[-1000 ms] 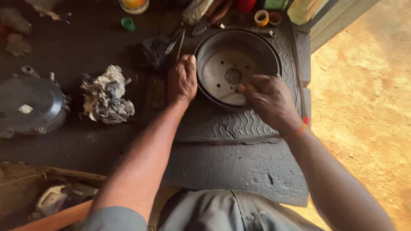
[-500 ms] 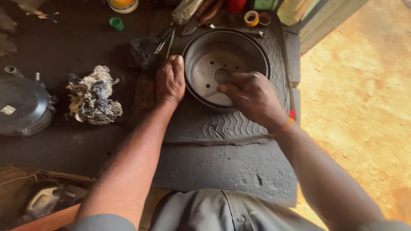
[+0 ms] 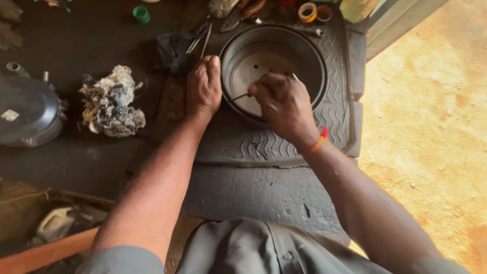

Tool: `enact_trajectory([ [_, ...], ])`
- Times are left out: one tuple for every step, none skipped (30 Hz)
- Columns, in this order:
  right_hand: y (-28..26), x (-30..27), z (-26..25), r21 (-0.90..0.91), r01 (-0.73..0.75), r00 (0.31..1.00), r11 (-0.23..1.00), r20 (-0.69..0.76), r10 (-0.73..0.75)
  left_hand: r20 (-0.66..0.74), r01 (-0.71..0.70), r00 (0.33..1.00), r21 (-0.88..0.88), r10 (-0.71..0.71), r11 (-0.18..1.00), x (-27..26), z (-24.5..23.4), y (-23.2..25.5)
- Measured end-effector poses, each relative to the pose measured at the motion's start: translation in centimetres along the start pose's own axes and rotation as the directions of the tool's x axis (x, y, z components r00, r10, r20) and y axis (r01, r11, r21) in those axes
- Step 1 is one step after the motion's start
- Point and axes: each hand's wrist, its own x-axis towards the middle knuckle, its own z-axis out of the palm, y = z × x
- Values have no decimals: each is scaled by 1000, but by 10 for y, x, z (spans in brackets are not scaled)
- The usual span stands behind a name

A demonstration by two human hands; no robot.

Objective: The person cleans the interior of a brake drum using a cloth and a thin metal tool to remove debris from the inner rim.

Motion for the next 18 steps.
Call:
enact_trajectory([
  [-1, 8, -1, 75, -134, 990, 988, 52, 130, 1, -16, 1000, 16, 16, 1000, 4, 0, 1],
  [-2, 13, -3, 143, -266, 961, 953, 114, 251, 2, -32, 999, 33, 32, 999, 6, -1, 1],
  [1, 9, -8, 92, -136, 988, 986, 86, 128, 6, -31, 1000, 46, 30, 998, 1, 0, 1],
  [4, 3, -15, 37, -3, 998, 999, 66, 0, 8, 7, 1000, 56, -7, 998, -2, 5, 0],
  [6, 2, -16, -15, 145, 988, 989, 54, -144, -3, 38, 999, 74, -38, 997, 1, 7, -3],
  [7, 0, -12, 49, 103, 994, 993, 19, -104, -14, 69, 998, 92, -68, 993, 5, 8, -5],
  [3, -5, -2, 128, 56, 998, 990, -14, -55, -9, 35, 999, 102, -35, 994, 9, 3, -8],
  [0, -7, 5, 208, 11, 999, 978, -43, -2, -2, 2, 1000, 111, -1, 994, 13, 0, -9],
  [-1, -11, 9, 177, 11, 999, 984, -44, -3, 10, -28, 1000, 99, 27, 995, 10, 5, -5],
  [-3, -13, 15, 146, 11, 999, 989, -45, -4, 8, -2, 1000, 76, 1, 997, 0, 5, -1],
  [-5, -8, 16, 114, 24, 998, 993, -64, -17, 3, 4, 1000, 52, -4, 999, -1, 2, 3],
  [-5, -5, 11, 100, 34, 999, 994, -41, -30, -2, 10, 1000, 28, -10, 1000, 2, 0, 5],
  [-5, -8, 7, 88, 34, 999, 996, 2, -35, 1, 18, 1000, 30, -18, 999, 0, 1, 6],
  [-5, -11, 5, 76, 35, 998, 996, 46, -38, 3, 26, 1000, 32, -26, 999, -1, 3, 6],
  [-8, -12, 9, 116, 46, 999, 992, 3, -46, -2, 29, 1000, 46, -29, 999, 2, 0, 2],
  [-12, -15, 16, 155, 58, 998, 986, -40, -52, -9, 7, 1000, 54, -7, 998, 6, 0, 0],
  [-16, -19, 20, 193, 58, 996, 980, -83, -43, -2, -10, 1000, 59, 10, 998, 6, 4, -1],
  [-19, -16, 26, 176, -10, 997, 984, -71, 22, 4, -28, 1000, 63, 27, 998, 4, 4, -2],
])
